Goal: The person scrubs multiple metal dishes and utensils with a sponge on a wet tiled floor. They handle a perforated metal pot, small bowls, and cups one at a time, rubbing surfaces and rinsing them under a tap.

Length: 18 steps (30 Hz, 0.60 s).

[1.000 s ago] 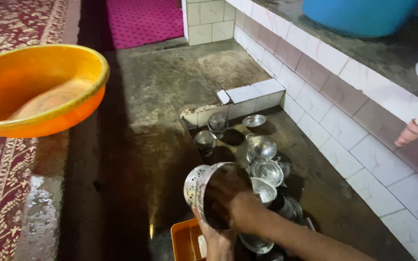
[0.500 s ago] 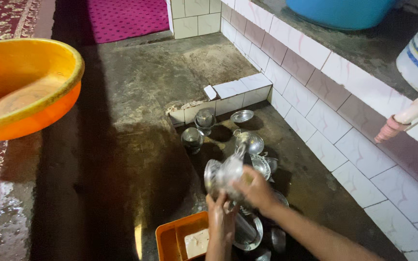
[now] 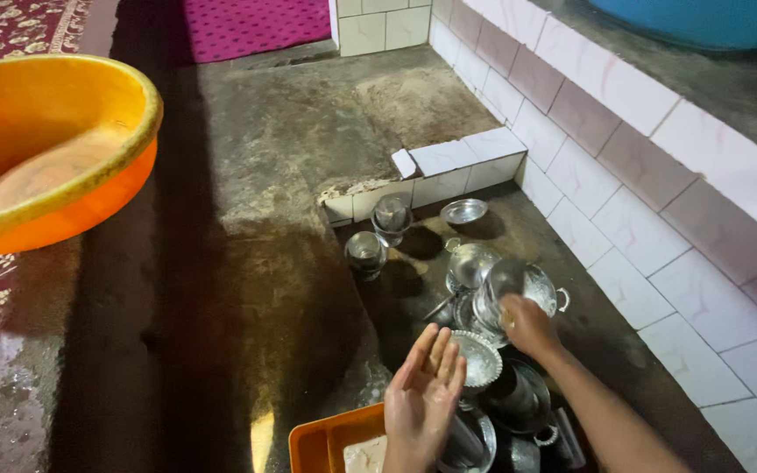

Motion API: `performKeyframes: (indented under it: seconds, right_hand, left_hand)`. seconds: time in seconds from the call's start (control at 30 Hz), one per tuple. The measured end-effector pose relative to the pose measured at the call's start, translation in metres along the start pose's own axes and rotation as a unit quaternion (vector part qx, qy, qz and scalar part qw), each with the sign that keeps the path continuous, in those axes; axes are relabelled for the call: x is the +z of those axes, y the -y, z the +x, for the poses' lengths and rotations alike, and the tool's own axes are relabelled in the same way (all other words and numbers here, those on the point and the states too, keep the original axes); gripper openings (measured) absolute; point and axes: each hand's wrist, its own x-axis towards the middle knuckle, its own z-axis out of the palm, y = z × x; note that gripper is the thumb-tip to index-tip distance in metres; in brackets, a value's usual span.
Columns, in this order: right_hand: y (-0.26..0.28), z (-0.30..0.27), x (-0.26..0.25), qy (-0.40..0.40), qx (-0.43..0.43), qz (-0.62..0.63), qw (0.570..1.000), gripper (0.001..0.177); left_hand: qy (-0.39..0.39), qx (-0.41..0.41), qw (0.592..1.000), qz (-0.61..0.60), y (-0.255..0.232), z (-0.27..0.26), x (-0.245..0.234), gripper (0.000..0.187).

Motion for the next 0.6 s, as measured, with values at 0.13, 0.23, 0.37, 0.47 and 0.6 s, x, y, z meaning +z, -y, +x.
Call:
performKeyframes:
  seconds: [0.13,0.23,0.37,0.47,0.6]
  right_hand:
    - [0.014,-0.014,0.008,0.100,-0.005,-0.014,0.995,0.013]
    - [0.023,-0.011,0.010,0.135,-0.065,-0.029,0.988,0.013]
    - [0.039,0.014,-0.004,0.250,-0.076,-0.154,0.953,0.026]
    - [0.066,0.042,-0.007,0.215,0.035,-0.115,0.969,0.031]
    - [0.108,0.084,0.022,0.168,-0.058,-0.067,0.982,0.024]
  left_hand:
    - [0.057,-0.039,0.994,-0.084,-0.007,-0.005,0.020,0.048]
    - [0.026,-0.018,0.994,-0.105,-0.013,-0.003,0.021,0.050]
    - [0.103,0.010,0.993,-0.052,-0.018,0.002,0.009,0.052]
    - [0.044,0.051,0.997,0.035,-0.028,0.007,-0.007,0.053]
    - [-0.049,0.055,0.996,0.059,-0.048,0.016,-0.041,0.051]
